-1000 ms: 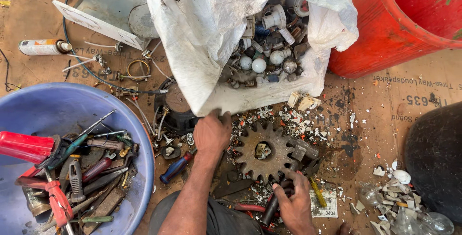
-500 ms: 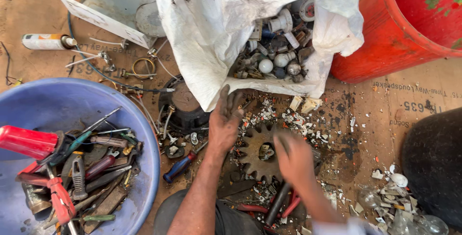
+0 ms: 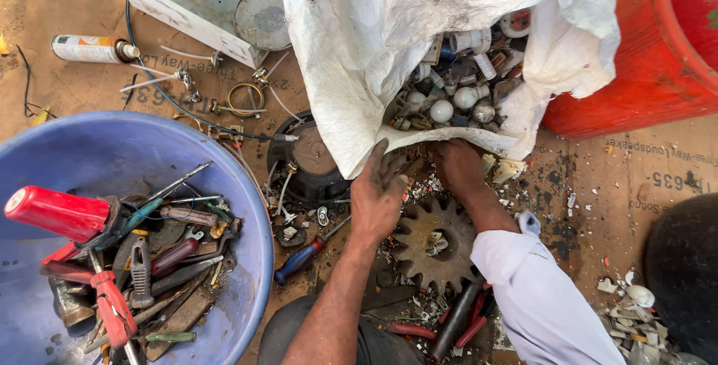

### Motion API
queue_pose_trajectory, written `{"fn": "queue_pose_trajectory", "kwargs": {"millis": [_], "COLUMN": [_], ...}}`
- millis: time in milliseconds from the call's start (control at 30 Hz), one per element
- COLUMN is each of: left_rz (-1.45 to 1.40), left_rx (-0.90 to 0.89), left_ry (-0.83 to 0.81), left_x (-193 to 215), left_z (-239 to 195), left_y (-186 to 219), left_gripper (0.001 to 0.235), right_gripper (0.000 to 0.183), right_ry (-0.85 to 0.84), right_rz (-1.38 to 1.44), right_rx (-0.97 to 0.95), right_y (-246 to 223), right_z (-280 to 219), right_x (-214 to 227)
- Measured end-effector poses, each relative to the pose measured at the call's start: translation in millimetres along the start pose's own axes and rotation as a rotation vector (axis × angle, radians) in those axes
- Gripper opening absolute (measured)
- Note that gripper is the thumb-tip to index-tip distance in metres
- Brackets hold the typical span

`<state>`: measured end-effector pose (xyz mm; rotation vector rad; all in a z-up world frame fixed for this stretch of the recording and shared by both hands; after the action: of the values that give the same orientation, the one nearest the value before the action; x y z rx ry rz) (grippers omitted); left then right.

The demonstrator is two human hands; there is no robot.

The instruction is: The person sits on the ground and uses a hammer to break apart various electronic components, including light bulb sockets and a switch plate, on a metal gear. The broken pieces are discarded onto the ground.

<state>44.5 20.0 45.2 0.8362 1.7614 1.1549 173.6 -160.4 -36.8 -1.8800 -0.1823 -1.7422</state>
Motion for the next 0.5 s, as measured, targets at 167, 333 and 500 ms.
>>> {"fn": "queue_pose_trajectory", "kwargs": {"millis": [167,333,500], "left_rz": [0.828,1.101,1.217], "left_rx": [0.188,0.197,0.183], "left_ry": [0.098,-0.103,-0.165], "left_x": [10.0,3.6,6.2], "left_z": [-8.4,-22.6,-18.0], "left_y": [21.1,2.6,-45.8], "left_gripper": [0.041,0.029,0.028], "right_gripper": [0.022,0.016,0.010], "right_ry": [-0.054,-0.088,-0.092], "right_rz": [0.782,1.784,1.767], "right_rx": [-0.460,-0.936,-0.808], "right_y": [-17.3,-59.9,-114.7], "right_z": [-45.4,-107.3,-99.1], "right_x": [46.0,79.8,91.8]}}
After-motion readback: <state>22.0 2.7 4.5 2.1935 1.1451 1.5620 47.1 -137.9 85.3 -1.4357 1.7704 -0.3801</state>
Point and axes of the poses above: each hand's wrist, its own z-axis towards the middle knuckle, its own x-axis out of the back of the hand, y = z × x, the point moved 2 cm from there along z, towards the middle knuckle, and after that the axes turned 3 degrees about y, right-handed, at the moved point
